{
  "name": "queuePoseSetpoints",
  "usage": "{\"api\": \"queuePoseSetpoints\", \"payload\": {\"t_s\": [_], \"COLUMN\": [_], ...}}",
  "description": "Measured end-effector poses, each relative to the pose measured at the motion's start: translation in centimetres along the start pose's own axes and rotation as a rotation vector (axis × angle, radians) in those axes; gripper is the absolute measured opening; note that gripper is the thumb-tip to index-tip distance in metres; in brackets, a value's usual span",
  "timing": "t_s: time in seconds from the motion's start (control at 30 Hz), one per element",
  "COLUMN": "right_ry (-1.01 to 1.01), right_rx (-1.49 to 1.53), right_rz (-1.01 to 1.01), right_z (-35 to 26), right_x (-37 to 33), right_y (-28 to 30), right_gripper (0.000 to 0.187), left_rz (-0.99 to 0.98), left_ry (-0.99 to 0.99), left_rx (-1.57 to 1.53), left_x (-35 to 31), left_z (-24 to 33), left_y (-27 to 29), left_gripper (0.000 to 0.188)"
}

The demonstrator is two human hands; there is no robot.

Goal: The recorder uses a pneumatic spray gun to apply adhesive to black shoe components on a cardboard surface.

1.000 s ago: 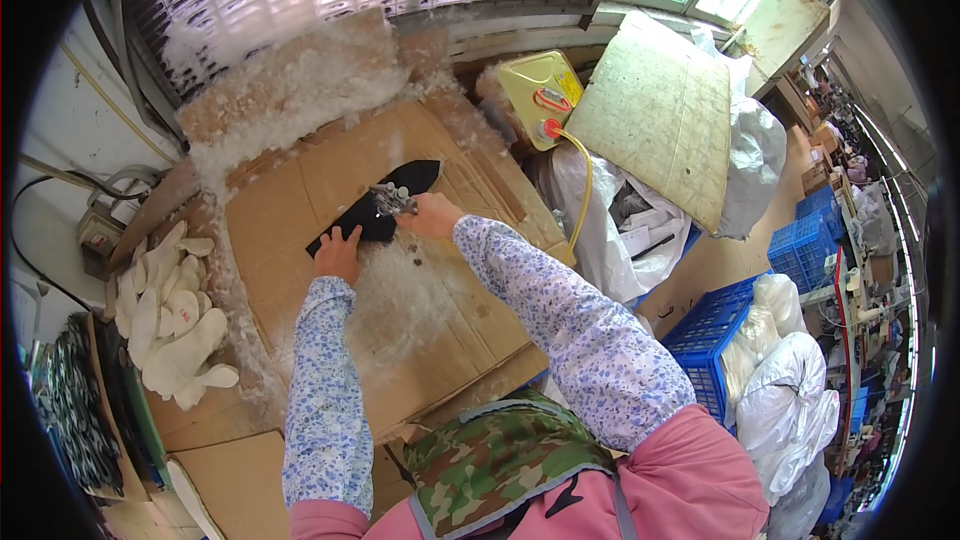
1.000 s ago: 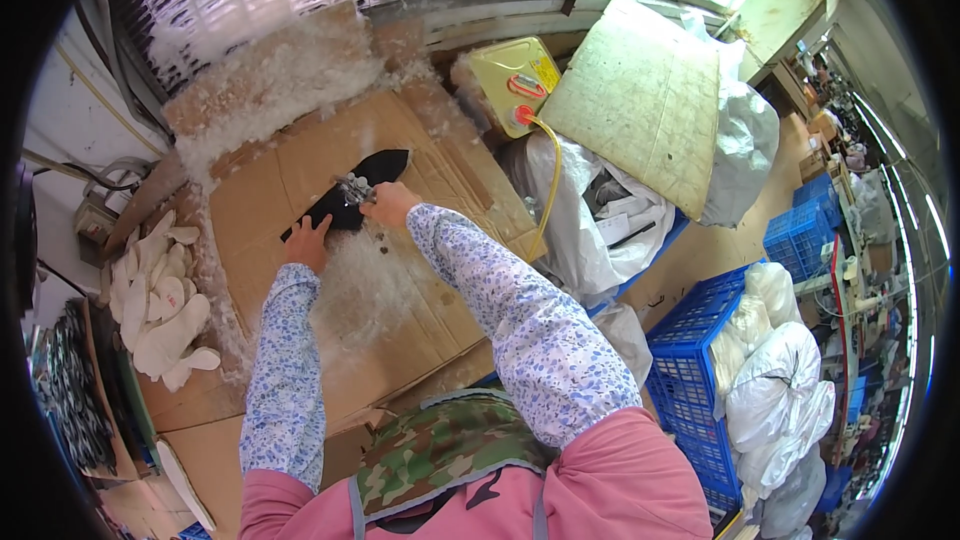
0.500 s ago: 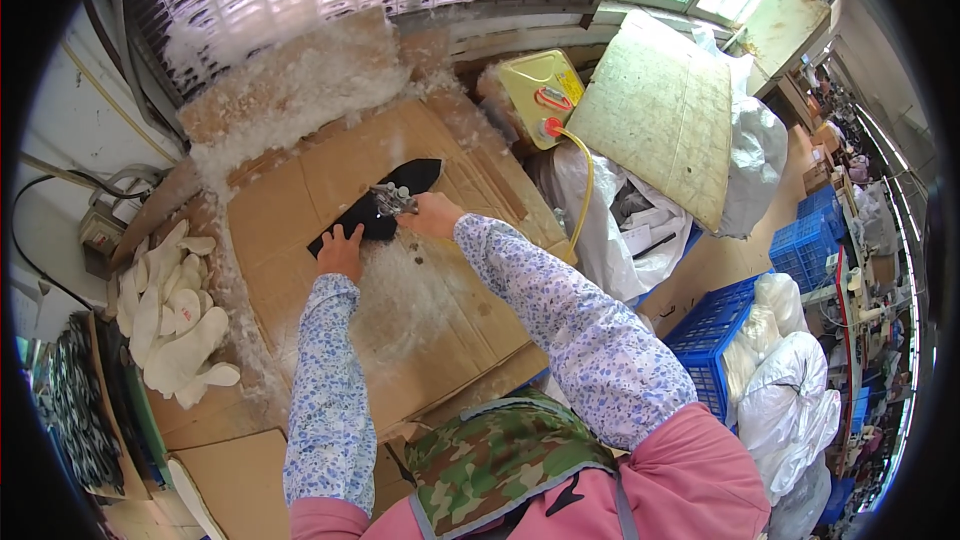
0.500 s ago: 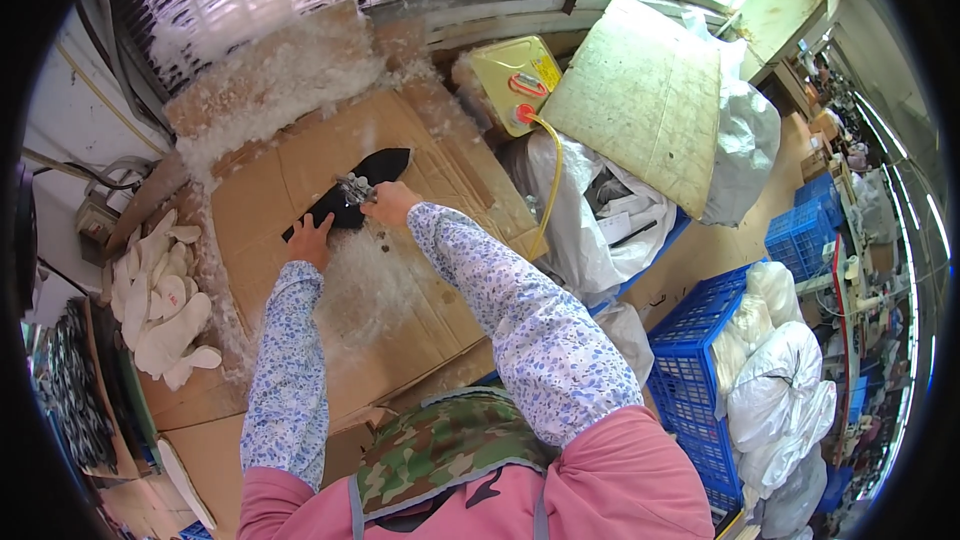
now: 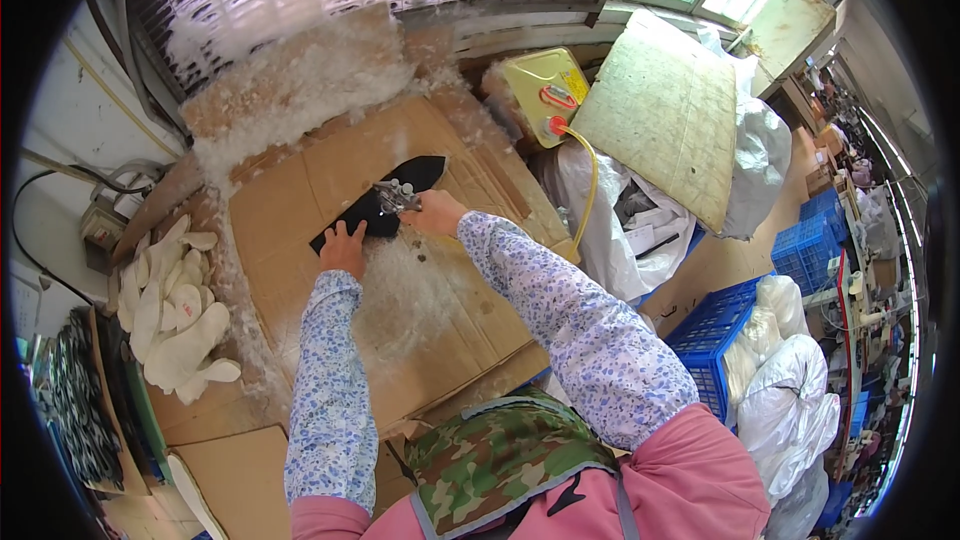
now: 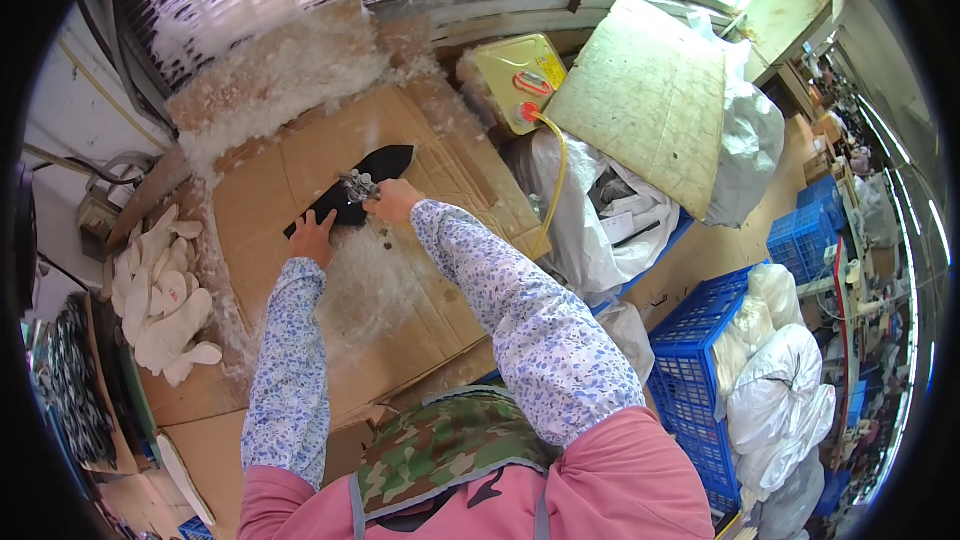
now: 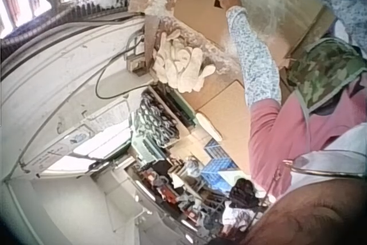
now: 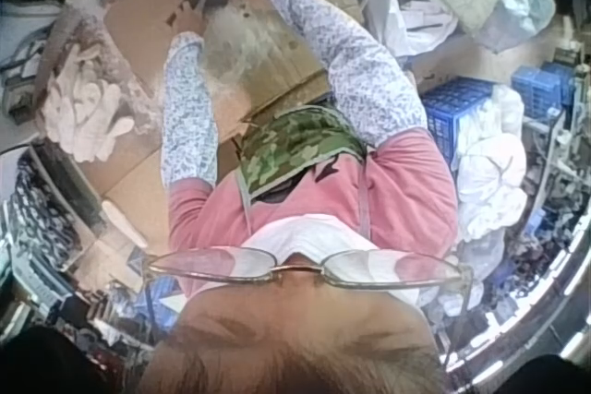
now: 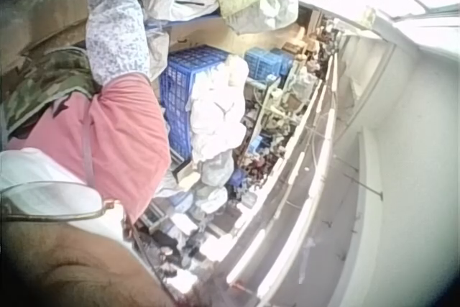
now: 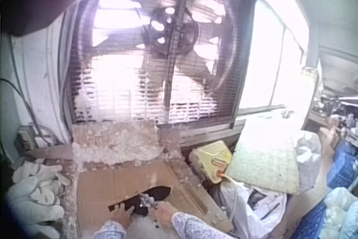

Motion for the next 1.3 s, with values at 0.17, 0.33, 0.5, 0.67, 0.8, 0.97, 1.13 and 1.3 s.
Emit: {"api": "queuePoseSetpoints", "payload": {"t_s": [0.17,0.33,0.5,0.67,0.8,0.97,1.13,1.3], "right_ry": [-0.019,-0.004,0.005,-0.019,-0.021,-0.008,-0.012,-0.009], "right_rx": [0.003,-0.005,-0.006,-0.053,-0.046,-0.065,-0.049,-0.071], "right_rz": [-0.016,-0.004,0.004,-0.005,-0.014,0.036,0.014,0.035], "right_z": [-0.10,-0.42,-0.34,-0.53,-0.76,-0.57,-0.95,-0.66], "right_x": [-0.28,-0.45,-0.43,-0.75,-0.95,-0.78,-0.96,-0.95], "right_y": [0.15,0.27,0.36,0.57,0.52,0.80,0.76,0.85], "right_gripper": [0.049,0.049,0.049,0.049,0.049,0.048,0.048,0.049], "left_rz": [0.023,0.013,0.034,0.018,0.030,0.023,0.040,0.037], "left_ry": [-0.002,-0.018,-0.026,-0.026,-0.021,-0.027,-0.028,-0.033], "left_rx": [0.007,0.031,0.054,0.054,0.063,0.054,0.049,0.047], "left_x": [-0.07,-0.06,0.04,0.01,-0.06,-0.03,-0.13,-0.05], "left_z": [0.11,0.07,0.13,0.17,0.07,0.28,-0.02,0.27], "left_y": [0.02,-0.04,-0.15,-0.05,-0.04,0.05,-0.13,0.08], "left_gripper": [0.060,0.060,0.061,0.062,0.062,0.061,0.061,0.060]}}
Point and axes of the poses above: each hand's wrist, its own x-axis towards the middle knuckle, its own y-axis out of the back of the hand, z = x × y, the point moved 7 cm from there along x, towards the middle knuckle, and after that the axes turned 5 degrees about x, right-handed, at the moved point
